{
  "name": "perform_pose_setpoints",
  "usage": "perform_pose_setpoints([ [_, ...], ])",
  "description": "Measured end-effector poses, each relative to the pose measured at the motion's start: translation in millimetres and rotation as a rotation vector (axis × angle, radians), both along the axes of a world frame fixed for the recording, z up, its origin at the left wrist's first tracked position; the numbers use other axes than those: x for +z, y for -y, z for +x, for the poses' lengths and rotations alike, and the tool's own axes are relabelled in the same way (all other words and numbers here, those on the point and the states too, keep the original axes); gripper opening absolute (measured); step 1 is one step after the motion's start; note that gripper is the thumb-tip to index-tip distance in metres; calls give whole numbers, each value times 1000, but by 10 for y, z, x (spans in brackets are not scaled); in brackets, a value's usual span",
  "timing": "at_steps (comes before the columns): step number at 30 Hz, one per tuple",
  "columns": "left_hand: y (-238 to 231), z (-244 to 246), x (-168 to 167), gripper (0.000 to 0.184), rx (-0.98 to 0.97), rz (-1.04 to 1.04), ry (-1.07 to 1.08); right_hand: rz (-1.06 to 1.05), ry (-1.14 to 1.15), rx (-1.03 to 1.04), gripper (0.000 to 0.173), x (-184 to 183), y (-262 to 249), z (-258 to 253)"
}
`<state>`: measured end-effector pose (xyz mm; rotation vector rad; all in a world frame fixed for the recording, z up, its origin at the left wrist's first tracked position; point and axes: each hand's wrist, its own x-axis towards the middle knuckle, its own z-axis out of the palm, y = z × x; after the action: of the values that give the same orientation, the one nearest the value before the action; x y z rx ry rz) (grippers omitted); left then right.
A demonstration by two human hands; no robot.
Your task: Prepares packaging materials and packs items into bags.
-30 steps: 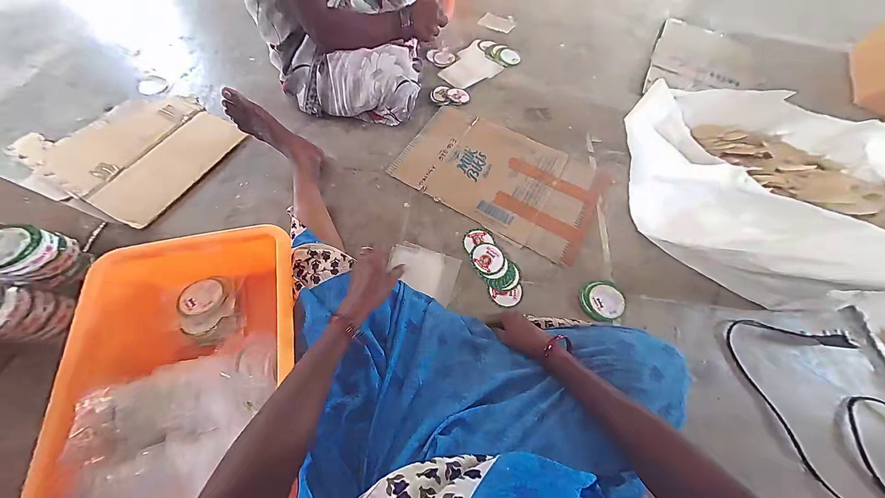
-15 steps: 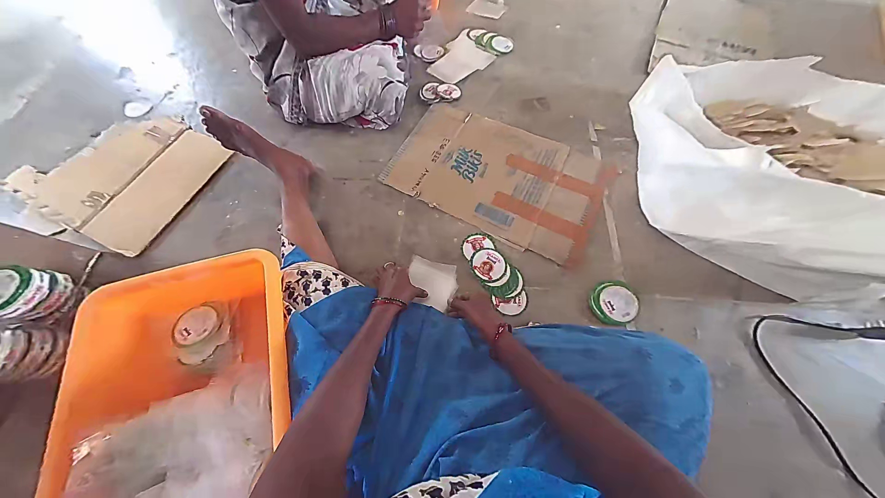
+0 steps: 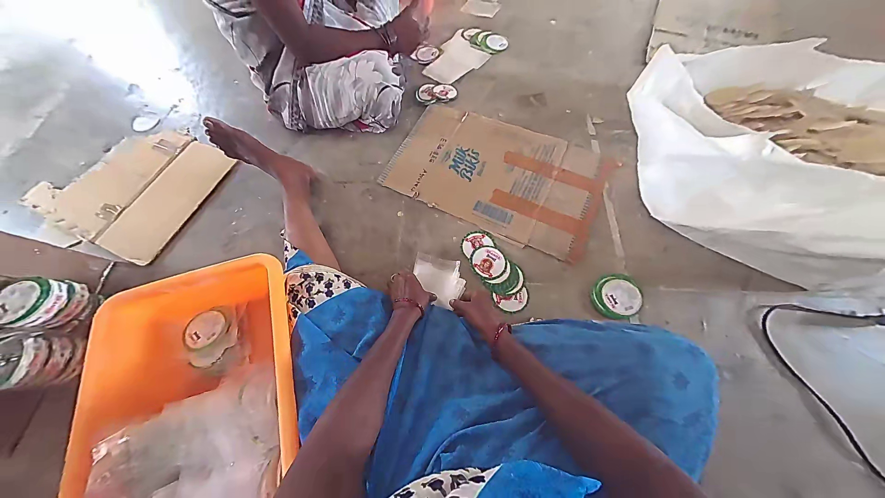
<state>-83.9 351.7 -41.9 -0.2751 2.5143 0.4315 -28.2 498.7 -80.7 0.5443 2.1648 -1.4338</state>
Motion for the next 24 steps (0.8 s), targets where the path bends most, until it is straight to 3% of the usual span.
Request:
perform_pose_setpoints([
  [7, -84, 57, 34, 58, -35, -25, 35, 34, -4, 32, 28, -1, -14, 8],
  [10, -18, 104, -23, 55, -3, 101, 2, 23, -2, 40, 28, -13, -34, 21],
  [13, 165, 82, -83, 68, 193, 361, -99, -59, -32, -4, 33, -13, -107, 69],
  [16, 270, 124, 126, 66, 562, 765, -285, -143, -179, -182, 37, 132, -192, 145],
  [18, 303, 164, 324, 61, 686, 955, -351, -143, -312, -221, 44, 341, -252, 157],
  [24, 297, 446, 1034, 46, 701, 1188, -359, -144, -700, -41, 63, 977, -228, 223],
])
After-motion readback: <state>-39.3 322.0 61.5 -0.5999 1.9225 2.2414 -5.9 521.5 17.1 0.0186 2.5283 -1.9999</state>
